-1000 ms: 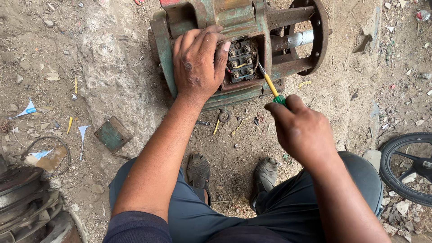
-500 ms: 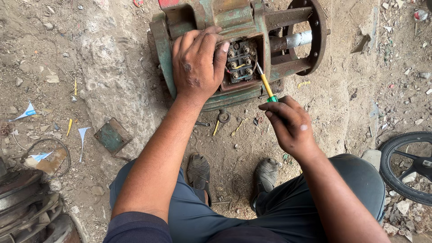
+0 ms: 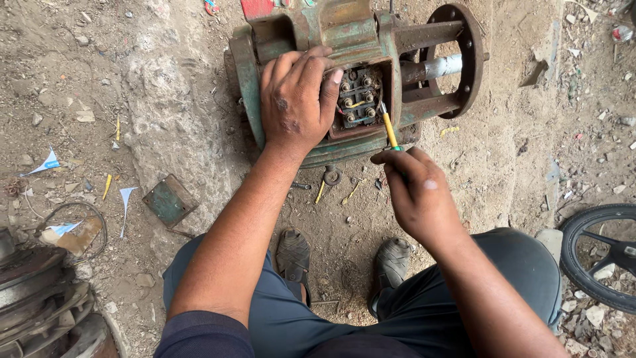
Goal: The person sits on the ground next to an electric motor and uses a screwdriver to work on the wiring inside the motor's terminal box, tightening or adjusting the terminal connections. They briefly stand up to retrieve the screwdriver from a workbench and then resume working on the terminal box.
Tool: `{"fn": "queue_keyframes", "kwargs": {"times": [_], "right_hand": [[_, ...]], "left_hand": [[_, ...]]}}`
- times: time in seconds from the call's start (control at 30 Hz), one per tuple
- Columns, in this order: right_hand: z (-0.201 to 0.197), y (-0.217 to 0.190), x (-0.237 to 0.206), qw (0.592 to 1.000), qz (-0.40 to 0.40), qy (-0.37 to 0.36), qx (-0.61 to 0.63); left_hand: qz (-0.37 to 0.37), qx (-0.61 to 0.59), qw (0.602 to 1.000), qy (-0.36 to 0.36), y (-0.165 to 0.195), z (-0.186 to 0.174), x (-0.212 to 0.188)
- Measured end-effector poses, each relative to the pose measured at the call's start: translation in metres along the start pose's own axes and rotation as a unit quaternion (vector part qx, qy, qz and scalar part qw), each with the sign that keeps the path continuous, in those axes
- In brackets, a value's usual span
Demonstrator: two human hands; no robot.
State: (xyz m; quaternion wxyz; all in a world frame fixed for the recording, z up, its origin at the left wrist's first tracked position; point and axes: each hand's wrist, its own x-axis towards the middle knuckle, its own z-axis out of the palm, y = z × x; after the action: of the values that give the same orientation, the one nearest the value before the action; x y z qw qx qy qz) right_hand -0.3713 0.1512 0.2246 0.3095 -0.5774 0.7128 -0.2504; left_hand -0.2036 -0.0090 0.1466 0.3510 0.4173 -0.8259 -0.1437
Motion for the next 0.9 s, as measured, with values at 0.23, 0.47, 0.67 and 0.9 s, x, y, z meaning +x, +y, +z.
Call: {"fn": "queue_keyframes", "kwargs": {"times": [0.23,0.47,0.67,0.9], "right_hand": [[-0.01,0.006,-0.003,0.999,0.037,-0.026,0.02],[0.028,0.02,-0.008,0.994,-0.009,0.034,-0.105],[0.019,0.012,-0.005,0.996,-0.006,0.021,-0.085],[-0.006,0.006,0.005,0.998,-0.02,-0.003,-0.054]], "left_hand": [[-0.001,-0.009,1.0,0.0,0.002,-0.001,-0.001],[-0.008,-0.005,1.0,-0.01,0.001,0.001,0.0],[-0.003,0.002,1.0,-0.009,0.0,0.0,-0.002],[-0.004,0.004,1.0,-0.007,0.002,-0.001,-0.001]]}}
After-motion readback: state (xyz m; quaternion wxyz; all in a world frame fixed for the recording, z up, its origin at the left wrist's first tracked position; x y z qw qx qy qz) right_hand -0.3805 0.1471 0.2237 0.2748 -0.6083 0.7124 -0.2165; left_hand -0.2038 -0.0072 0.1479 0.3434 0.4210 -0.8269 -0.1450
